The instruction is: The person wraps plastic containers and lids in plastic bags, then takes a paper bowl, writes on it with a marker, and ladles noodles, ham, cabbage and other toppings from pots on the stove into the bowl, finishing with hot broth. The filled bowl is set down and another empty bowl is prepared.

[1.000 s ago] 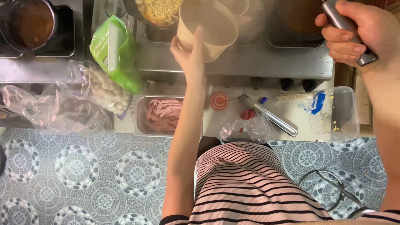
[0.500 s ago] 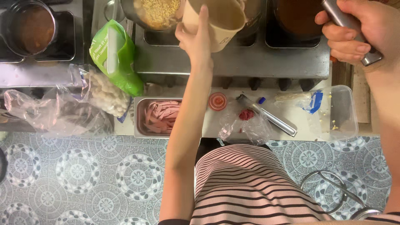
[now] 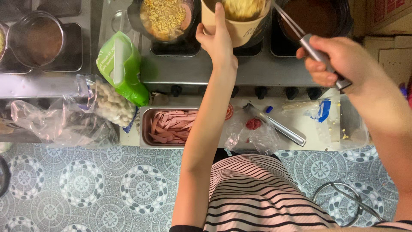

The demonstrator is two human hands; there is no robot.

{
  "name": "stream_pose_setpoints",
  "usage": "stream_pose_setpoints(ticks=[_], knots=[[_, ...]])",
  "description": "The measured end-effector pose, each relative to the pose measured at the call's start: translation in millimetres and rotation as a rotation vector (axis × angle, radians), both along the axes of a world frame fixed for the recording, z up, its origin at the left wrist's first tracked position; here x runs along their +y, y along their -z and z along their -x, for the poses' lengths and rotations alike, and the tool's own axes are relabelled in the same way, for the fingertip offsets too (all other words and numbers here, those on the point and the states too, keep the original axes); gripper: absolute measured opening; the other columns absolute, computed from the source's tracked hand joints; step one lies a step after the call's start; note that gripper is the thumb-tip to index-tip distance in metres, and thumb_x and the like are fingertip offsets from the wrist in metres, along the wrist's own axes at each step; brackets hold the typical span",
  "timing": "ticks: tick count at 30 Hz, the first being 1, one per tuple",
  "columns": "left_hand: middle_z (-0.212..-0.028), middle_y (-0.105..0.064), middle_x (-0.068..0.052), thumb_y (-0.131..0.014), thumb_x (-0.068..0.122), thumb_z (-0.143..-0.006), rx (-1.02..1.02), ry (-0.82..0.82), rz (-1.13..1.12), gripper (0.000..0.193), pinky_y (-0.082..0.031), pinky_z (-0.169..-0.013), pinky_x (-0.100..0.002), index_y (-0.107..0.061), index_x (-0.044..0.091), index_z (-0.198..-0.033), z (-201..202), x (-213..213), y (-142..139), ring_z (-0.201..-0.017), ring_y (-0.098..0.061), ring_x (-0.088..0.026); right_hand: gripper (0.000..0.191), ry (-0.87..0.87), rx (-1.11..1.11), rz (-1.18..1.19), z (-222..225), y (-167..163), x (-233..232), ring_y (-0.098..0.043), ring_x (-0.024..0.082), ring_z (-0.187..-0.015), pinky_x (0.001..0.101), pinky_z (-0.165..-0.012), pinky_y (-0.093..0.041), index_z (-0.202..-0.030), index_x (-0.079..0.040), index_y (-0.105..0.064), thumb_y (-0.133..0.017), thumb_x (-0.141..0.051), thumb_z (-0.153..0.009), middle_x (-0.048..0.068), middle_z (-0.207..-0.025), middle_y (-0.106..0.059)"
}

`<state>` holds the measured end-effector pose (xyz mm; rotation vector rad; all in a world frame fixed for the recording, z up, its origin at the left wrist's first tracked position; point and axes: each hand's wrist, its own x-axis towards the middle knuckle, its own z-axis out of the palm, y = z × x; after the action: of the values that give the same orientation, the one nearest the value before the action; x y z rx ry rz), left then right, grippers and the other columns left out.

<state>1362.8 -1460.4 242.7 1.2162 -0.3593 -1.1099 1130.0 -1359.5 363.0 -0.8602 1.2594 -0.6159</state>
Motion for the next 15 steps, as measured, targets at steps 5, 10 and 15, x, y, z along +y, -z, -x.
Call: stream_pose_setpoints(ticks=[5, 10, 15], knots=[[-0.153, -0.031, -0.025, -0.078, 0.055, -0.076, 0.008, 0.025, 0.121, 0.117, -0.046, -0.107, -0.043, -0.017, -0.005, -0.155, -0.8, 2.4, -6.1, -0.136, -0.044, -0.033, 0.039, 0.008, 0.196, -0.027, -18.7, -1.9, 16.1, -0.037, 0.010, -0.040, 0.0288, -0.038, -0.029, -0.102, -0.001, -0.059, -0.039, -0.033, -0.110, 0.000, -0.058, -0.044], [-0.152, -0.024, -0.025, -0.078, 0.053, -0.076, -0.118, 0.062, 0.055, 0.113, -0.047, -0.105, -0.044, -0.021, -0.003, -0.156, -1.7, -0.6, -2.9, -0.135, -0.043, -0.034, 0.040, -0.072, 0.378, 0.035, -29.8, -2.1, 23.9, -0.043, 0.013, -0.041, 0.0310, -0.039, -0.035, -0.103, 0.001, -0.062, -0.042, -0.033, -0.107, 0.003, -0.058, -0.049], [-0.153, -0.028, -0.024, -0.080, 0.051, -0.079, -0.137, 0.082, 0.093, 0.109, -0.042, -0.110, -0.042, -0.024, -0.005, -0.155, -1.5, -7.8, 15.1, -0.138, -0.041, -0.032, 0.040, -0.079, 0.655, 0.117, -28.2, -2.6, 33.2, -0.051, 0.019, -0.043, 0.0371, -0.042, -0.040, -0.101, 0.002, -0.067, -0.047, -0.032, -0.108, 0.008, -0.060, -0.055]])
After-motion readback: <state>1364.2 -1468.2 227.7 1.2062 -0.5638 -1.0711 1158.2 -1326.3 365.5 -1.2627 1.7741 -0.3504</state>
